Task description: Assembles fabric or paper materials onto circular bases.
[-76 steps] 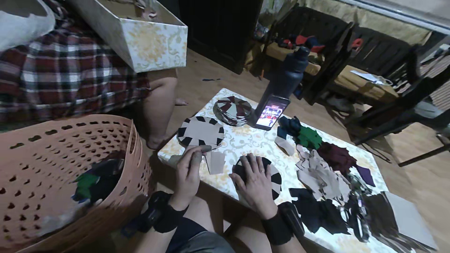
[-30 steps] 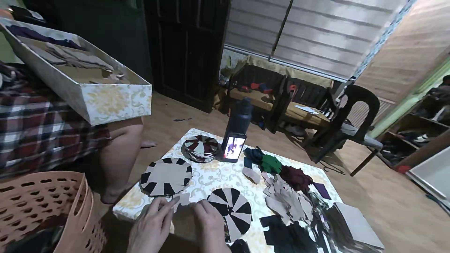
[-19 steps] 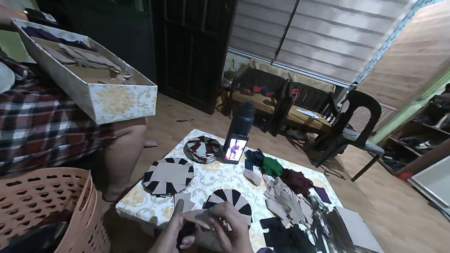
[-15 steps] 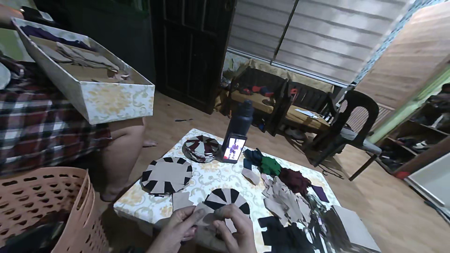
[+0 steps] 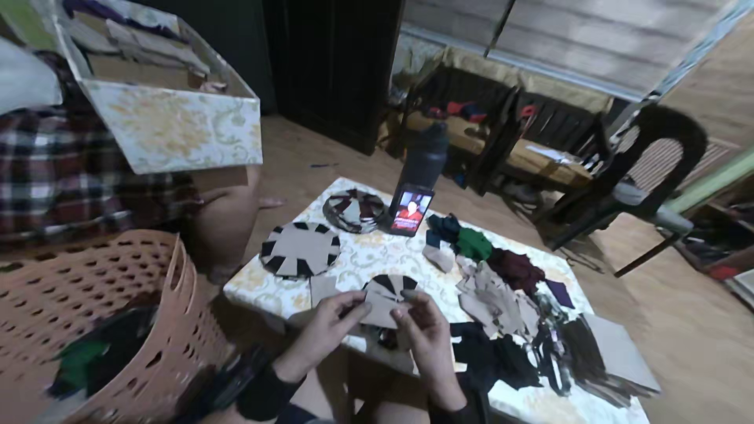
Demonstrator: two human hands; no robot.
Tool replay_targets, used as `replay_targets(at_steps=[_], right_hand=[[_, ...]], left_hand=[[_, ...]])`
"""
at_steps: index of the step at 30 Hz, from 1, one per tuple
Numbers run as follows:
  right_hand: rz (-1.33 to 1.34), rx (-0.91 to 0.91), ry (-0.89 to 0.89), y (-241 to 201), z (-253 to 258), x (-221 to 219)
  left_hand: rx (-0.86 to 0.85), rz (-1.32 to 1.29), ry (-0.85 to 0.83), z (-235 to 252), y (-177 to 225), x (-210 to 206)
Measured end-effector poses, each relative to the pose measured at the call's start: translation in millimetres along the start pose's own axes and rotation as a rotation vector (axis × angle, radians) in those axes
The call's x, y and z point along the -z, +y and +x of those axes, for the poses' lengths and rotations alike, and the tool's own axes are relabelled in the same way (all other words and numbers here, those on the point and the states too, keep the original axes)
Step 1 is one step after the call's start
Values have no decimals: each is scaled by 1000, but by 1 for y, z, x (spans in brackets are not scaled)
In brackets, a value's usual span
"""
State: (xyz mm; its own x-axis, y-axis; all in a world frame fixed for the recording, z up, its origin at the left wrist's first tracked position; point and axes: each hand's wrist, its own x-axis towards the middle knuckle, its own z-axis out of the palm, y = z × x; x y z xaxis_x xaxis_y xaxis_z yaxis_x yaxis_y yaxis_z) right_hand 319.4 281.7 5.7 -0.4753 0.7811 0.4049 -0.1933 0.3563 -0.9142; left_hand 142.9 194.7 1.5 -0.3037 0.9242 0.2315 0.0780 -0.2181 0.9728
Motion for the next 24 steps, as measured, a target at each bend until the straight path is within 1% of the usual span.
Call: replay_targets(at_steps=[4, 7, 10, 13, 15, 18, 22, 23, 24], right_hand=[[-123, 27, -89, -1, 11, 10], [-204, 53, -137, 0, 17, 13], [-293, 110, -141, -2, 27, 14], [-296, 112, -124, -10, 39, 13], [-310, 116, -126, -10, 47, 12], [-353, 96, -175, -2, 54, 13], [-461, -67, -332, 19, 58, 22], [-488, -107, -370, 24, 58, 23], [-508, -141, -400, 27, 58, 25]], left_hand=[[-6, 130, -128, 13, 5, 9], [-25, 258, -164, 18, 5, 12], [-90, 374, -119, 22, 11, 14], [-180, 431, -46, 28, 18, 12], [-200, 458, -13, 29, 17, 11], [-130, 508, -25, 25, 7, 9], [-7, 599, -137, 17, -6, 7], [15, 624, -150, 16, -7, 8], [9, 648, -127, 15, -9, 10]])
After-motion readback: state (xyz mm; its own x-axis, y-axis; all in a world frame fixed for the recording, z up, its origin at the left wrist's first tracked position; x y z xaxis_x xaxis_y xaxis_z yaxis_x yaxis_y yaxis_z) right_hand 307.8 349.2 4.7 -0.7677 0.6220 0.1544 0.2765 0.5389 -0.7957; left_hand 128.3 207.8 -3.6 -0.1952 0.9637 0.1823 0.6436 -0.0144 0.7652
